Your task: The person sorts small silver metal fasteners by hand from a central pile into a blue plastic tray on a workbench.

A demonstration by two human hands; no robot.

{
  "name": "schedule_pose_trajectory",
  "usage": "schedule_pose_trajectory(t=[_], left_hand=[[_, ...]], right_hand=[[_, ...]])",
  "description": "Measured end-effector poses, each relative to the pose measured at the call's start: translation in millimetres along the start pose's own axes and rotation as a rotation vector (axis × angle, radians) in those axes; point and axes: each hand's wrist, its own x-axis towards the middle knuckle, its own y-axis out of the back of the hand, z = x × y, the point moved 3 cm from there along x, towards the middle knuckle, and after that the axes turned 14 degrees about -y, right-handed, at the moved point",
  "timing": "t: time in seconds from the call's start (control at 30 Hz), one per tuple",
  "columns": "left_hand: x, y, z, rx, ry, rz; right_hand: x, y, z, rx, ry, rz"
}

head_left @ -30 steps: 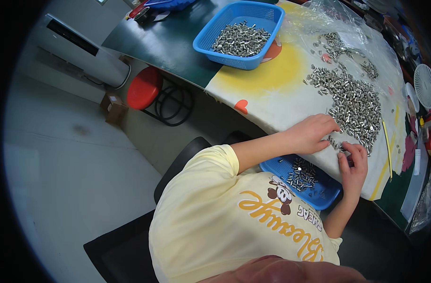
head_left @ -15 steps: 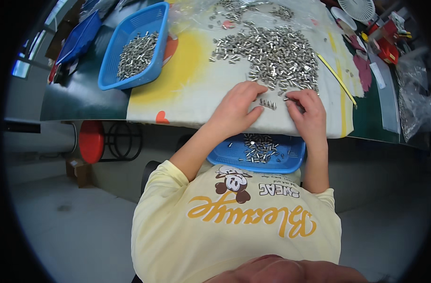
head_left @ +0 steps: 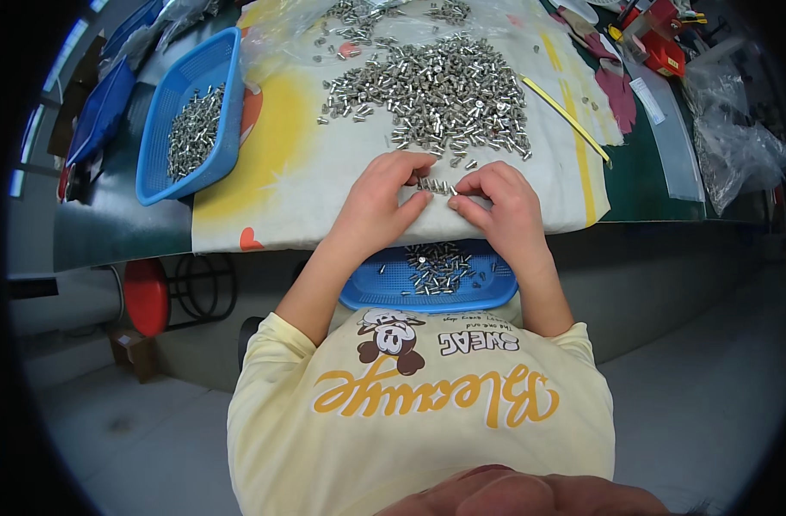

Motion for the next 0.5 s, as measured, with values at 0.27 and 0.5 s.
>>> schedule_pose_trajectory(t=[0.27,0.5], left_hand=[[1.5,-3.0,-3.8,-0.023,0.025,-0.02],[-2.8,-1.9,-2.5,-0.003,-0.017,-0.029]], right_hand=[[1.4,-3.3,0.1,-0.016,-0.039,0.01],[0.7,-2.0,-1.4,-0.033,0.012,0.005]])
